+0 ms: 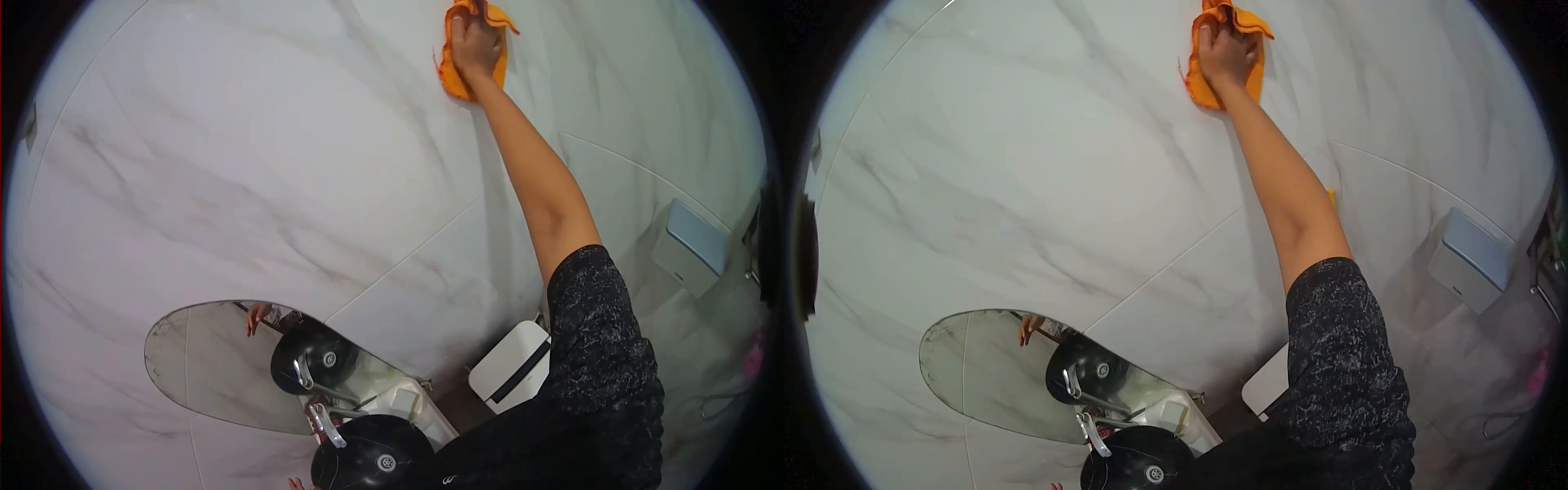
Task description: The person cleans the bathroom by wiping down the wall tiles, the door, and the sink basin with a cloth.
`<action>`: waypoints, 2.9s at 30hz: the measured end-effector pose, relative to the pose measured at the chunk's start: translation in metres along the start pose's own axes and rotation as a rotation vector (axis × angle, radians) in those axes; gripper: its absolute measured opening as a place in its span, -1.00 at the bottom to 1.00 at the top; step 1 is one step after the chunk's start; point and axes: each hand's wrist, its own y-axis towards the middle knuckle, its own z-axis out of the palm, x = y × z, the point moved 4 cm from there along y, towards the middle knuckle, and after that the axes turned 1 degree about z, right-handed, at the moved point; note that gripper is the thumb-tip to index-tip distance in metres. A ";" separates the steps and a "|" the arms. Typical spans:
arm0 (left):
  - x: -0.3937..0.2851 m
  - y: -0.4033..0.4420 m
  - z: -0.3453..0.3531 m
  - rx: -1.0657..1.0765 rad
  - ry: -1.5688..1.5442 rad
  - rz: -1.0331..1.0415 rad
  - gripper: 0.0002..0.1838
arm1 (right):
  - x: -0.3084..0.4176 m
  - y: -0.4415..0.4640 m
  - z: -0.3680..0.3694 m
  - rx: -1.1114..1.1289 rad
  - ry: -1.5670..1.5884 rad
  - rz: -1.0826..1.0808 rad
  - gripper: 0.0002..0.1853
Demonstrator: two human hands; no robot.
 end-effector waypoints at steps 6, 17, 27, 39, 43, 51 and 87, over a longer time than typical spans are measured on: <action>-0.017 -0.003 0.019 0.055 0.036 0.054 -0.60 | -0.034 0.021 -0.012 -0.039 0.057 -0.057 -0.48; -0.036 -0.010 0.036 0.077 0.035 0.026 -0.62 | -0.109 0.050 0.008 -0.036 -0.064 0.091 -0.43; -0.030 -0.053 0.033 -0.040 0.046 -0.102 -0.70 | -0.235 0.094 -0.005 0.076 -0.257 0.056 -0.35; -0.005 -0.063 0.039 -0.039 -0.074 -0.145 -0.72 | -0.196 -0.034 -0.050 0.091 0.443 0.305 -0.91; -0.002 -0.060 0.039 -0.036 -0.123 -0.167 -0.68 | -0.208 -0.101 -0.069 0.015 0.130 0.469 -0.82; 0.005 -0.056 0.044 0.043 -0.135 -0.138 -0.71 | -0.236 -0.308 -0.070 0.040 -0.435 0.371 -0.54; 0.028 -0.114 0.013 -0.006 -0.232 -0.374 -0.75 | 0.213 -0.553 -0.105 0.929 0.374 -1.218 -0.65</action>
